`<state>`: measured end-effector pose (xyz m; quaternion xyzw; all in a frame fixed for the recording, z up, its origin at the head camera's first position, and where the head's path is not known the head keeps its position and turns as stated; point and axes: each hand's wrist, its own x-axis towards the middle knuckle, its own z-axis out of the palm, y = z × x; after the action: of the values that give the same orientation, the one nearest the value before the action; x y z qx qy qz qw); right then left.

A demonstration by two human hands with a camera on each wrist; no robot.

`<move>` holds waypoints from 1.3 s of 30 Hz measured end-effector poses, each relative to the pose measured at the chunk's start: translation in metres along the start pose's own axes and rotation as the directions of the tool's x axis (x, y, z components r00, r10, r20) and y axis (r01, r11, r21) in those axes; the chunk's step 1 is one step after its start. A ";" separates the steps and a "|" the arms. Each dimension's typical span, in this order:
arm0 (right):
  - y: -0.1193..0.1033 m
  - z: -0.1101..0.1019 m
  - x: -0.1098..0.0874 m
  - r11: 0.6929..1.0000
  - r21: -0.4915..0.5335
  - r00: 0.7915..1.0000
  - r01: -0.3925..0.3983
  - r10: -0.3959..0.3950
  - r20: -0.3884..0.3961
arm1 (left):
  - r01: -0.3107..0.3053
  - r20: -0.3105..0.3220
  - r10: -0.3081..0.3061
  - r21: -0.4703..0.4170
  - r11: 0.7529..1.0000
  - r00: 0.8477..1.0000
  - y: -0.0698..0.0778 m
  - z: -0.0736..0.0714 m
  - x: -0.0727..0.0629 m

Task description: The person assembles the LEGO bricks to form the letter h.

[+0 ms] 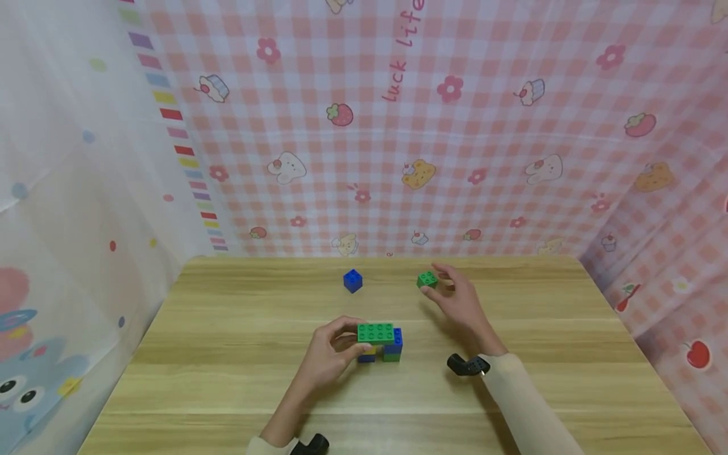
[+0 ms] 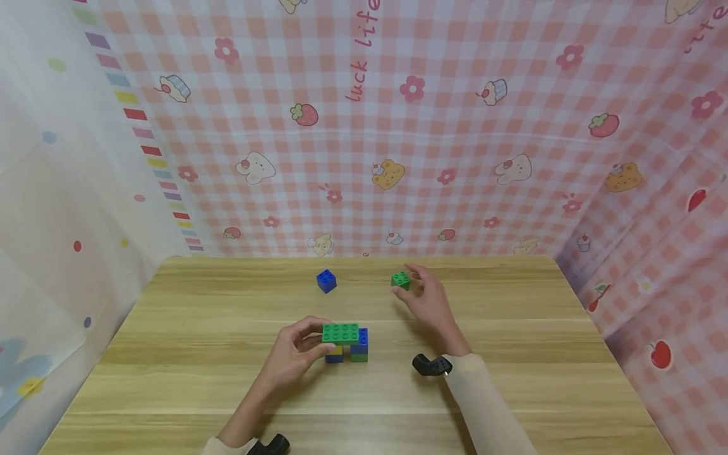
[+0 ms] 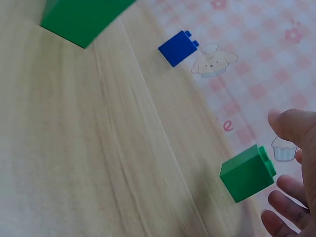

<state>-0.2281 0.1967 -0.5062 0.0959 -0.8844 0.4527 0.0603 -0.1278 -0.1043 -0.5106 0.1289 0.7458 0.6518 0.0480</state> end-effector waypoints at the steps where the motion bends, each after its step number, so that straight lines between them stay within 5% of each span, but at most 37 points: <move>1: 0.002 0.001 0.001 1.000 0.005 1.000 -0.011 0.011 0.000 | 0.002 -0.002 -0.002 0.003 1.000 1.000 0.000 0.000 0.000; 10: 0.014 0.007 0.008 0.989 0.086 0.992 -0.124 0.122 0.023 | 0.012 0.002 -0.012 -0.003 1.000 1.000 0.000 0.000 0.000; 39: 0.016 0.016 0.014 0.987 0.017 0.986 -0.160 0.160 -0.034 | 0.022 -0.005 -0.022 0.004 1.000 1.000 -0.001 -0.001 0.000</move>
<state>-0.2457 0.1910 -0.5255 0.0170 -0.8849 0.4638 0.0384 -0.1284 -0.1049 -0.5112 0.1193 0.7488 0.6499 0.0530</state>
